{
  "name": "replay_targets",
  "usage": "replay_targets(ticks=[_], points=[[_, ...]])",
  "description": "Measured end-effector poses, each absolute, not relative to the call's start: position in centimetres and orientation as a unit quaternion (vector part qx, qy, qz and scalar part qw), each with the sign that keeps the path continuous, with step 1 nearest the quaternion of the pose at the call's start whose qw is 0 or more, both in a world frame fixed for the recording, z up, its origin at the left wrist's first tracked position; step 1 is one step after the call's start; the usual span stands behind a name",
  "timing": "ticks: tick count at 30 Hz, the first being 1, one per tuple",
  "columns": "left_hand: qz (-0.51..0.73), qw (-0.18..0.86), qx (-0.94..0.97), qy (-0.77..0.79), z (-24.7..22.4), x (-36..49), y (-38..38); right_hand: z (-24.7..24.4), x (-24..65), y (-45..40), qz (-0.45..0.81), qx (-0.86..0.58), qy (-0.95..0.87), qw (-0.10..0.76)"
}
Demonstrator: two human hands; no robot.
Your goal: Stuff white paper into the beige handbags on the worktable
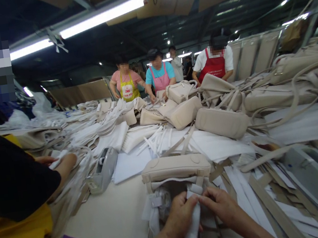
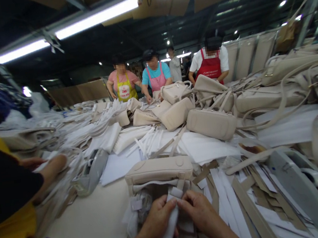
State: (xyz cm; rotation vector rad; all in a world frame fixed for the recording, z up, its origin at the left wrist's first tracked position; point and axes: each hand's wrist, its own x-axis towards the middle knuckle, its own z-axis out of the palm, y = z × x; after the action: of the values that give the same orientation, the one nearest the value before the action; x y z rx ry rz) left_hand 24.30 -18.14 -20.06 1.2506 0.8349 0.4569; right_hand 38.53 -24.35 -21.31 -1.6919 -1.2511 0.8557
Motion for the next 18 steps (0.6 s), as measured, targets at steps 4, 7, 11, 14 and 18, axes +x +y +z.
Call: replay_targets(ticks=[4,7,11,14,18], points=[[0.191,0.725,0.558,0.356,-20.1,24.2,-17.9,-20.9,39.2,-25.0,0.458,-0.581,-0.479,0.471],[0.186,0.732,0.553,0.351,-20.0,24.1,-17.6,-20.6,39.4,-25.3,0.442,-0.58,-0.49,0.478],[0.17,0.741,0.546,0.352,-19.7,24.1,-17.4,-21.5,38.4,-25.0,0.333,-0.622,-0.535,0.465],[0.166,0.739,0.546,0.36,-19.3,24.2,-17.4,-23.4,37.6,-24.4,0.236,-0.646,-0.545,0.479],[0.167,0.726,0.55,0.377,-19.0,24.3,-17.4,-25.0,37.5,-23.7,-0.026,-0.663,-0.582,0.471]])
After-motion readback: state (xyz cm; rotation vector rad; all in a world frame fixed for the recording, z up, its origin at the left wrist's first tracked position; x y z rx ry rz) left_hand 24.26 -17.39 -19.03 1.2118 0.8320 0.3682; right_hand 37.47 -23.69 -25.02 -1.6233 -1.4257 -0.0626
